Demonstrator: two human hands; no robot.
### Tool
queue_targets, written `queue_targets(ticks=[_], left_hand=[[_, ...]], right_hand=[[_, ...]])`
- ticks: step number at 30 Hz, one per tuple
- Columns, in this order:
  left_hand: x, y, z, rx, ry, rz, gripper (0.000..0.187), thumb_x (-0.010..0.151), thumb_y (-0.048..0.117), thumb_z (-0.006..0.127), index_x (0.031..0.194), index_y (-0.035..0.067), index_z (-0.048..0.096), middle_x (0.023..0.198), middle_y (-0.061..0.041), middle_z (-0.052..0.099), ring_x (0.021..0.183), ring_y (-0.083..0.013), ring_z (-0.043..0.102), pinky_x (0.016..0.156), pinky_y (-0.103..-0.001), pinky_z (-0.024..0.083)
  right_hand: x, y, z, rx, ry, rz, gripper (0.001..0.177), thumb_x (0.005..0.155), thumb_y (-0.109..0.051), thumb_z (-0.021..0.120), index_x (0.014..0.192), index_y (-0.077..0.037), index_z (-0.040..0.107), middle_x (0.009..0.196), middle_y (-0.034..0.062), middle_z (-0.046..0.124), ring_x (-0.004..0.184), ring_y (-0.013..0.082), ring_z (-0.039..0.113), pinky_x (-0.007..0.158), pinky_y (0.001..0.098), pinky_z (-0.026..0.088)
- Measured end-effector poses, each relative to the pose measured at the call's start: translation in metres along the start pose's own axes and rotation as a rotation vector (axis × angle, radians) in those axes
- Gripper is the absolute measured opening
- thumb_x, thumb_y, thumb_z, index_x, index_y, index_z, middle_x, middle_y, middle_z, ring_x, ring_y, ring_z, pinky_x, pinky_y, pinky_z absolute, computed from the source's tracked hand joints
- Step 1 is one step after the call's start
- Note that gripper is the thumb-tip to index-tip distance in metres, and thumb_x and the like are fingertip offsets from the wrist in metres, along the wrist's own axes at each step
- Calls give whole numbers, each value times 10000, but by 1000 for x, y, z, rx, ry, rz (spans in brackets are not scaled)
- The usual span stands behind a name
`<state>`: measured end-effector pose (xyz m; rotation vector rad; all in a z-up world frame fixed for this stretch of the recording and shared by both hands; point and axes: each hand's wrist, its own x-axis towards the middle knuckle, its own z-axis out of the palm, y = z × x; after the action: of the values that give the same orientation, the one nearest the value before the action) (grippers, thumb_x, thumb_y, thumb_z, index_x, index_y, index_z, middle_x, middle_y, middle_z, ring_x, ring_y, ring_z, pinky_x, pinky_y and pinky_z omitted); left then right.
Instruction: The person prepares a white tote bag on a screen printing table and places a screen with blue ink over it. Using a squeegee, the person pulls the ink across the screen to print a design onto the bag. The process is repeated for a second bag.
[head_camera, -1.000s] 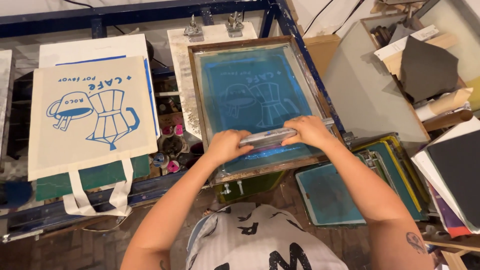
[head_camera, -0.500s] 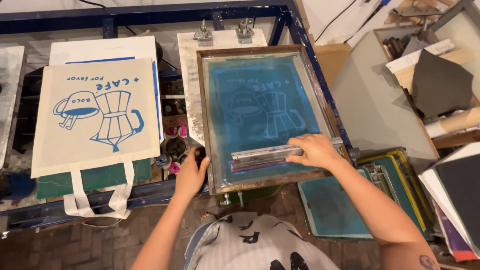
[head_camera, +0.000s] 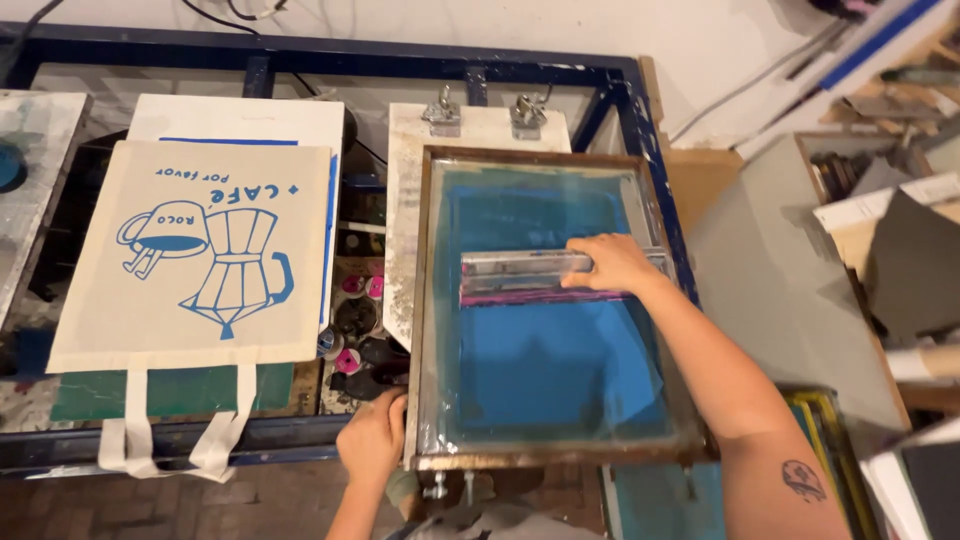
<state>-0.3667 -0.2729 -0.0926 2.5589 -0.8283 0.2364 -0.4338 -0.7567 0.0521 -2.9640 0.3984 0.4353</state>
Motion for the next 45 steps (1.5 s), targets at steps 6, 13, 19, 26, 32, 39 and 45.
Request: queue_targets(ticks=[6,13,19,26,32,39,45], left_hand=[[-7,-1,9,71,42,-27,354,1035,437,425,984,301,748,602,27,647,541,-206,628,403,-350,339],[-10,1,9,116,6,-84,346,1016,404,437,881,307,741,614,30,615,583,-232,616,433,-375,362],[-7,4,4,94,-75,-111,417,1035,382,375,853,285,737,638,37,621,577,-215,599,431,-367,364],[-6,-5,12,106,-28,-25,458,1052,387,366,853,245,754,556,17,601,529,-200,601,388,-336,297],[0,2,3,94,-17,-4,453,1053,356,407,764,189,713,506,-8,559,440,-200,531,364,-342,275],[27,-15,-22,2,-230,28,356,1043,408,480,1213,170,683,869,-62,730,1028,-286,628,541,-443,552],[33,-30,-29,-2,-260,-34,385,1013,503,495,1114,209,722,839,-52,713,1034,-248,638,512,-449,549]], right_hand=[[110,60,-9,32,-28,-15,962,698,-871,581,1425,-240,598,1191,44,687,1099,320,652,861,494,519],[169,68,-58,76,-161,97,1036,697,-815,644,1517,-198,498,1530,68,559,1342,338,557,973,489,509],[183,78,-66,75,-66,98,876,729,-770,684,1429,-249,599,1368,67,679,1215,327,619,896,468,514],[113,56,-109,116,113,161,707,801,-733,666,1380,-328,634,1165,32,774,1034,302,708,800,435,538],[12,-15,-173,378,-73,238,563,986,-451,593,1435,-232,334,1170,195,630,957,328,612,824,480,459],[8,-14,-150,944,101,339,302,982,-362,565,1024,-122,744,990,96,750,798,204,663,735,302,524],[66,-17,-117,1006,123,300,436,892,-224,790,1241,-57,591,1020,234,774,859,276,780,660,362,648]])
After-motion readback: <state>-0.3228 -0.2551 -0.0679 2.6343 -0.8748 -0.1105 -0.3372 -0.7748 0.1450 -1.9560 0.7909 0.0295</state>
